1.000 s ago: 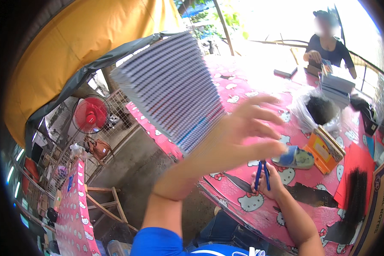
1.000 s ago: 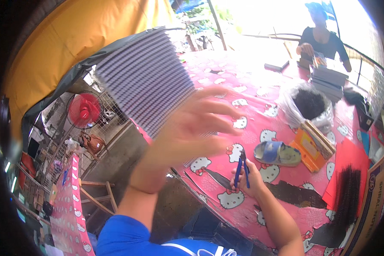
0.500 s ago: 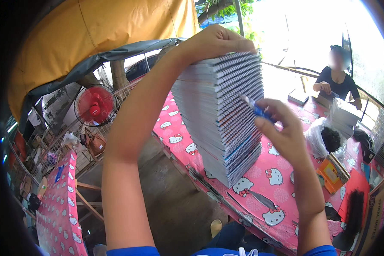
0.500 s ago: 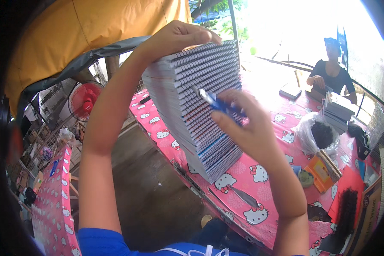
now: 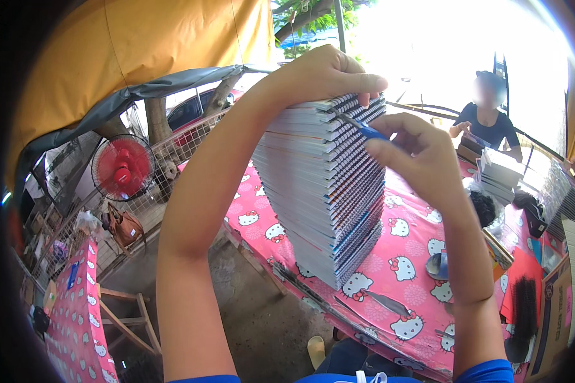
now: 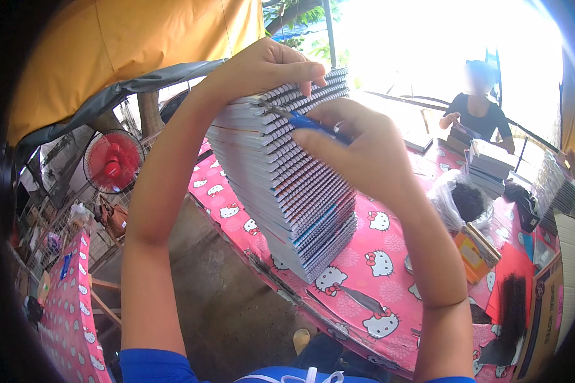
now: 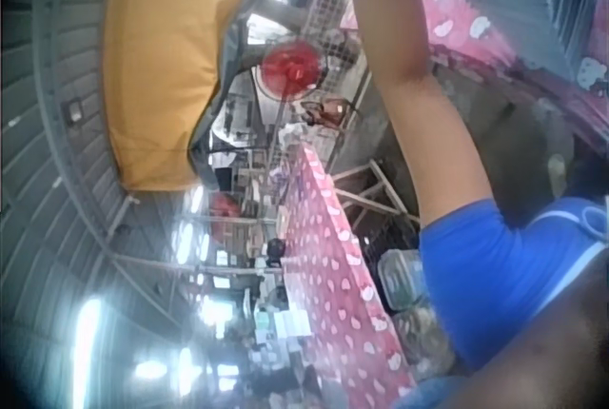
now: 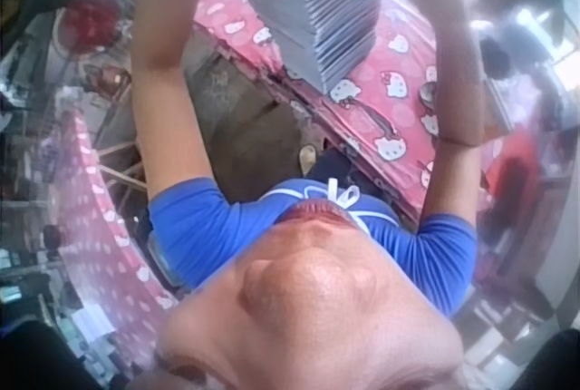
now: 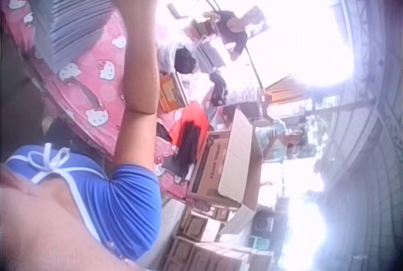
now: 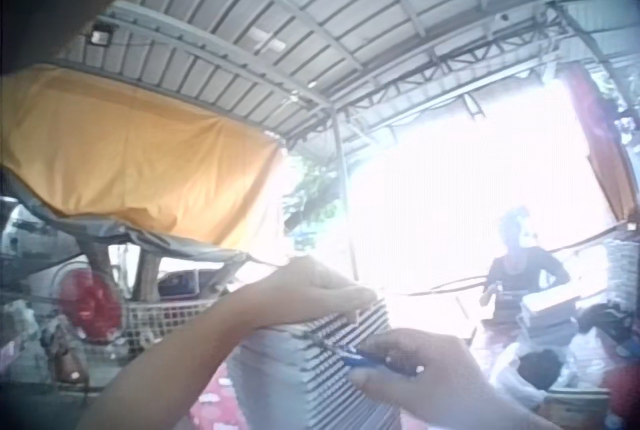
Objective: The person uses a blue hand tool to crimp the wire ends of a stack of spiral-bound notebooks on a table.
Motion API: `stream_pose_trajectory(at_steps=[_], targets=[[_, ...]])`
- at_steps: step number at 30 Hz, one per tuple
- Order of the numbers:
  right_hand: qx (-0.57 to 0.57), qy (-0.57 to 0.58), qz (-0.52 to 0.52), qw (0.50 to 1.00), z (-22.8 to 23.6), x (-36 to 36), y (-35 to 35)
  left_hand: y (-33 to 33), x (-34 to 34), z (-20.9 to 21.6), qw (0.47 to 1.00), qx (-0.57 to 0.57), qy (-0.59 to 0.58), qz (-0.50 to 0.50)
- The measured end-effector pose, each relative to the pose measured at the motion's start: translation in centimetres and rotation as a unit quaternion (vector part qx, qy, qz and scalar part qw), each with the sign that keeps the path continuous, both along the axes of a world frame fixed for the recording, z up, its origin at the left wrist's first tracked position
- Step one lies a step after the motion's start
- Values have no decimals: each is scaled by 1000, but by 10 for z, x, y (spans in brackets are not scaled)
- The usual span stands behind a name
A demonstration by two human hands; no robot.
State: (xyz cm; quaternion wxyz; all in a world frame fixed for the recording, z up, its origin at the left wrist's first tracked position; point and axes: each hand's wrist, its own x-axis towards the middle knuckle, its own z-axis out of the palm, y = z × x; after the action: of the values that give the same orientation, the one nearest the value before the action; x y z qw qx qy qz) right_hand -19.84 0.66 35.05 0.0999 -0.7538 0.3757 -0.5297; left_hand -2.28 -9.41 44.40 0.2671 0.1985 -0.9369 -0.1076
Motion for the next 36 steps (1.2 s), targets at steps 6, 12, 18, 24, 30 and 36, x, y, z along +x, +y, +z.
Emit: stream_pose_trajectory(at_steps=[6,12,18,24,30,36], targets=[[307,-194,286,887,-10,-12,-12,3,-1,1,999,-1,-41,-35],[-260,69,-96,958,-12,-3,4,1,3,2,1000,-26,-7,-7],[-105,55,-48,992,-6,0,4,0,0,1,1000,-13,-19,-20],[335,-171,222,900,3,-12,-2,0,-5,-3,997,44,-42,-55],[-194,-23,-75,978,-41,7,3,-7,-5,-1,994,83,-55,-46],[-170,-60,-117,977,-45,14,0,-2,-7,-3,996,77,-40,-23]])
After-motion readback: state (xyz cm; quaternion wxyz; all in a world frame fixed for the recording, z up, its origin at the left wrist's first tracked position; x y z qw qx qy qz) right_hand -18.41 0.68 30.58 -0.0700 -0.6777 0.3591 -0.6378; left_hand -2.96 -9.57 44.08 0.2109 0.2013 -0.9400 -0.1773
